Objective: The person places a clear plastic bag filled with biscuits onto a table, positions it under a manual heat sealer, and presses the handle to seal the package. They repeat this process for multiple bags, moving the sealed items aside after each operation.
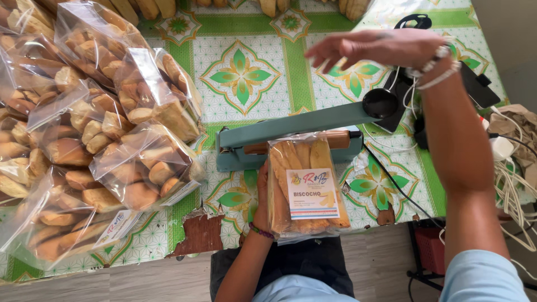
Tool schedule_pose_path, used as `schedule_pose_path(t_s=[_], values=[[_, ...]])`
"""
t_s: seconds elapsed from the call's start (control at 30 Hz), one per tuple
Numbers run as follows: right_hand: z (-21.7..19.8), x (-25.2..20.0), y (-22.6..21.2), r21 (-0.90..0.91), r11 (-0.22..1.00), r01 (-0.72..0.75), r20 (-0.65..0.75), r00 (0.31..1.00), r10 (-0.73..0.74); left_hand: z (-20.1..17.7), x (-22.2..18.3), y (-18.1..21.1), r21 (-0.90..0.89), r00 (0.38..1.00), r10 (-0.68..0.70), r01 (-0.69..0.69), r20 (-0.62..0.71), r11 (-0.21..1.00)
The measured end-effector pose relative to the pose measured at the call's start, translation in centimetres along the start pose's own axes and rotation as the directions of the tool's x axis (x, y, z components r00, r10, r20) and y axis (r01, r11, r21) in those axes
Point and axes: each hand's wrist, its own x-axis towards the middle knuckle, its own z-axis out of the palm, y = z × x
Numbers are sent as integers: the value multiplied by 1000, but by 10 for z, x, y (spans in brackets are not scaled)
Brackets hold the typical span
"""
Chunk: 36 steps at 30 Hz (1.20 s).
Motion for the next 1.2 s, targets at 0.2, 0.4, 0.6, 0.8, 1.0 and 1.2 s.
schedule_pose_path(t_s=[0.2, 0.4, 0.6, 0.8, 1.0, 1.2], values=[[57, -20, -19, -479, 691, -541, -240, 838, 491, 2, -4, 0, 18, 999, -45, 45, 11, 999], [67, -19, 14, -350, 785, -511, -274, 857, 436, 9, -7, 4, 21, 997, -74, 73, 34, 997], [70, -17, 40, -242, 848, -472, -184, 880, 438, 9, -9, 1, 52, 999, -23, 21, 32, 998], [64, -17, 49, -316, 809, -495, -195, 869, 455, 9, -11, -1, 49, 993, 16, -22, 115, 999], [71, -13, 55, -219, 798, -561, -92, 826, 556, 16, -11, 0, 24, 999, -13, 12, 48, 1000], [79, -11, 64, -208, 777, -594, -54, 800, 598, 13, -12, -2, 45, 999, 12, -14, 34, 999]])
